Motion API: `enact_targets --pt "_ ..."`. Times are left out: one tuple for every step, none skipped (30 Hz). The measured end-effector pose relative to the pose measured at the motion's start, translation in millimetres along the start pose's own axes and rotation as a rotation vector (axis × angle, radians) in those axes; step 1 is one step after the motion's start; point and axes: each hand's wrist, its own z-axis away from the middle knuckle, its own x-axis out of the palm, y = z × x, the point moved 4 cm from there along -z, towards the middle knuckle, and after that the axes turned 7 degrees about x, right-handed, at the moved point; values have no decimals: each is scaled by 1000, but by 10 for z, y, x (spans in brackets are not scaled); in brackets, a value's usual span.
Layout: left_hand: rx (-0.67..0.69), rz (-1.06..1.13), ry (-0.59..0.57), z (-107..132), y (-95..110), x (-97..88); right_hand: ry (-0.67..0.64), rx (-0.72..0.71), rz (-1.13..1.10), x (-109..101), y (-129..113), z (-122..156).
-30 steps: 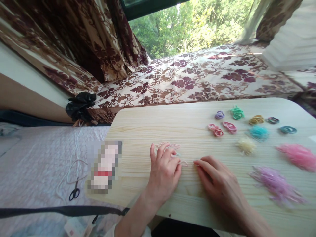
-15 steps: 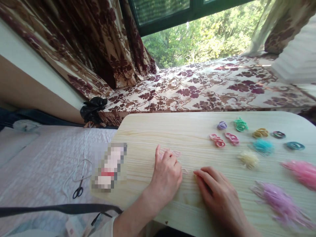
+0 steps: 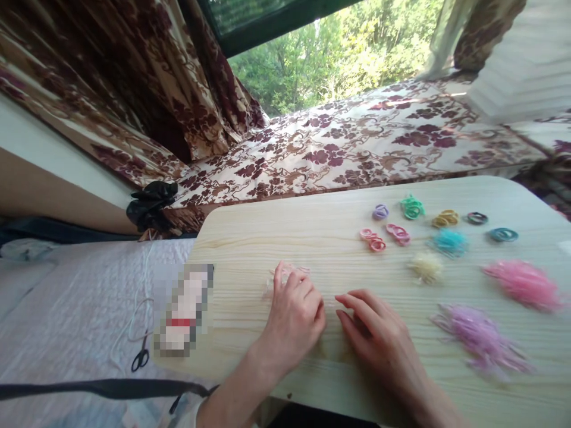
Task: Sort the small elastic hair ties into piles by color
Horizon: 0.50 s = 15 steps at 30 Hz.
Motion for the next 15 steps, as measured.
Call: enact_targets --pt "1 30 0 -5 12 -6 -7 5 -12 -3 2 0" --pt "0 59 0 -11 21 -13 -14 7 -23 -6 1 -2" --pt "-3 83 4 -17 27 -20 -18 5 -33 -8 -2 -4" --pt "-4 100 7 -22 31 -25 -21 2 -41 -9 -6 -7" --pt "-7 109 9 -26 31 -28 -20 -2 -47 -11 -10 -10" --pt "-6 118 8 -29 32 -28 -19 -6 -50 -11 -14 -13" --pt "-3 123 4 -31 32 -24 -21 -11 -53 -10 -19 -16" --pt "-1 130 2 -32 32 -20 -22 -16 -53 -9 -24 -18" --pt "1 139 0 -33 32 -16 -25 -18 -51 -8 -28 -20" --pt "0 152 -2 -33 32 -13 -28 -20 -48 -7 -31 -21" --pt "-2 166 -2 -33 32 -12 -28 -21 -44 -8 -34 -22" --pt "-8 183 -1 -34 32 -13 -27 -22 -41 -10 -35 -22" --pt "-15 199 0 -34 32 -17 -21 -22 -42 -13 -35 -22" --pt "-21 212 1 -34 32 -23 -19 -19 -47 -15 -34 -20" --pt "-28 223 2 -34 31 -30 -19 -17 -57 -15 -32 -18"
